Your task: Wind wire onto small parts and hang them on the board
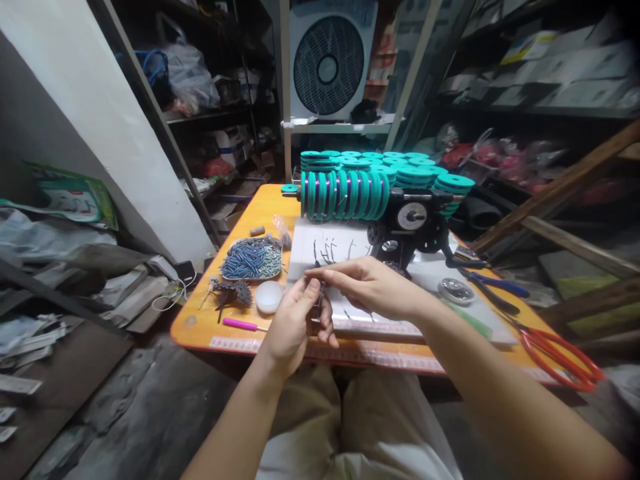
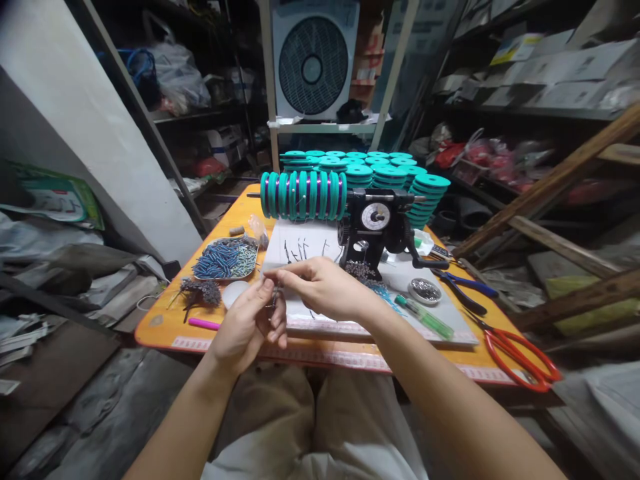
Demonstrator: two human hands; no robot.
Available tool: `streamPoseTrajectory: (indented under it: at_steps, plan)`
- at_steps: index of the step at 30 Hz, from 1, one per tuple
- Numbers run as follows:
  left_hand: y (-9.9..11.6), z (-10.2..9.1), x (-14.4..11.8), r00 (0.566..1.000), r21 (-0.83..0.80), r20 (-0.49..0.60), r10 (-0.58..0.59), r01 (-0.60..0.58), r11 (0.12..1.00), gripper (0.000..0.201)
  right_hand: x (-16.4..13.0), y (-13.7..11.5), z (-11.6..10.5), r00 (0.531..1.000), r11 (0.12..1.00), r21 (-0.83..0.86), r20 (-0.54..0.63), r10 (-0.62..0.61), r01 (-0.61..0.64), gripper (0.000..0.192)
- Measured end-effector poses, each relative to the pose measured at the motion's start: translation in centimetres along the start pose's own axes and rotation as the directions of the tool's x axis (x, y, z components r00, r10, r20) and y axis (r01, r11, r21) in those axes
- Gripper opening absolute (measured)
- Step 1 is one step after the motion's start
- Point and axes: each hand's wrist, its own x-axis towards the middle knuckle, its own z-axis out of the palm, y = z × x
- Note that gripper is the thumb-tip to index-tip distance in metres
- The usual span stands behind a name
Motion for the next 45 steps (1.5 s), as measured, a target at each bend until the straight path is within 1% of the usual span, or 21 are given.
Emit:
streamPoseTrajectory:
  at_steps: [3,5,6,8,10,11,13,16,19,23,26,28,30,33,36,39,42,45]
  plan:
    - [0.0,-0.2,0.0,0.999,-0.016,0.022,-0.043,0.043,0.999,0.029,0.1,0.5,0.1,1.0,0.994,0.109,0.018,-0.002,0.0,0.08]
    - [-0.3,-0.2,-0.2,0.999,-0.009,0.014,-0.041,0.041,0.999,0.026,0.2,0.6,0.2,0.998,0.958,0.286,0.056,-0.005,-0.011,0.075]
    - [-0.5,-0.1,-0.2,1.0,-0.001,0.002,-0.025,0.025,1.0,0.025,0.3,0.7,0.3,0.996,0.916,0.401,0.088,-0.01,-0.026,0.071]
    - [-0.9,0.2,-0.5,0.999,0.027,-0.039,0.035,-0.034,0.999,0.026,0.7,0.8,0.6,0.987,0.782,0.619,0.16,-0.032,-0.075,0.061]
    - [-1.4,0.6,-0.9,0.989,0.082,-0.095,0.112,-0.104,0.991,0.028,1.1,0.7,1.3,0.98,0.639,0.76,0.194,-0.047,-0.12,0.051]
    - [-1.6,0.8,-1.1,0.981,0.117,-0.127,0.15,-0.136,0.984,0.028,1.3,0.7,1.7,0.98,0.584,0.8,0.193,-0.037,-0.135,0.048]
    - [-1.9,1.0,-1.4,0.963,0.185,-0.176,0.206,-0.173,0.967,0.029,1.7,0.6,2.4,0.986,0.508,0.848,0.168,0.016,-0.152,0.048]
    - [-1.9,1.0,-1.7,0.953,0.234,-0.2,0.225,-0.177,0.956,0.028,2.0,0.4,3.3,0.986,0.453,0.876,0.137,0.091,-0.164,0.052]
    - [-2.2,1.0,-2.1,0.955,0.217,-0.209,0.212,-0.166,0.962,0.029,2.1,0.2,3.4,0.984,0.429,0.888,0.117,0.136,-0.165,0.053]
    - [-3.5,1.2,-3.3,0.974,0.099,-0.184,0.132,-0.115,0.988,0.03,2.0,0.0,3.0,0.981,0.408,0.899,0.093,0.171,-0.156,0.047]
    - [-4.6,1.4,-5.0,0.99,-0.143,-0.138,0.012,-0.032,0.989,0.03,1.9,0.1,2.8,0.982,0.406,0.901,0.094,0.165,-0.154,0.046]
    - [-5.3,1.4,-6.3,0.992,-0.309,-0.107,-0.065,0.029,0.951,0.029,1.9,0.2,2.8,0.983,0.411,0.899,0.092,0.16,-0.151,0.048]
    - [-5.8,1.2,-7.5,0.99,-0.396,-0.076,-0.121,0.082,0.915,0.03,1.9,0.3,2.8,0.983,0.412,0.899,0.086,0.162,-0.147,0.048]
    - [-6.3,0.9,-8.9,0.981,-0.445,-0.035,-0.189,0.154,0.882,0.031,1.9,0.3,2.8,0.982,0.41,0.901,0.078,0.173,-0.144,0.046]
    - [-6.6,0.7,-9.6,0.97,-0.458,-0.032,-0.239,0.198,0.866,0.032,1.9,0.2,2.8,0.98,0.415,0.897,0.079,0.185,-0.151,0.043]
    - [-6.8,0.7,-9.8,0.968,-0.484,-0.034,-0.25,0.203,0.852,0.031,1.8,0.4,2.7,0.982,0.431,0.889,0.093,0.164,-0.156,0.046]
    - [-7.0,0.7,-10.0,0.973,-0.511,-0.001,-0.231,0.198,0.836,0.031,1.8,0.7,2.6,0.984,0.452,0.877,0.11,0.137,-0.161,0.051]
    - [-7.2,0.7,-10.4,0.974,-0.532,0.018,-0.226,0.201,0.823,0.032,2.0,1.0,2.7,0.985,0.461,0.873,0.105,0.14,-0.159,0.051]
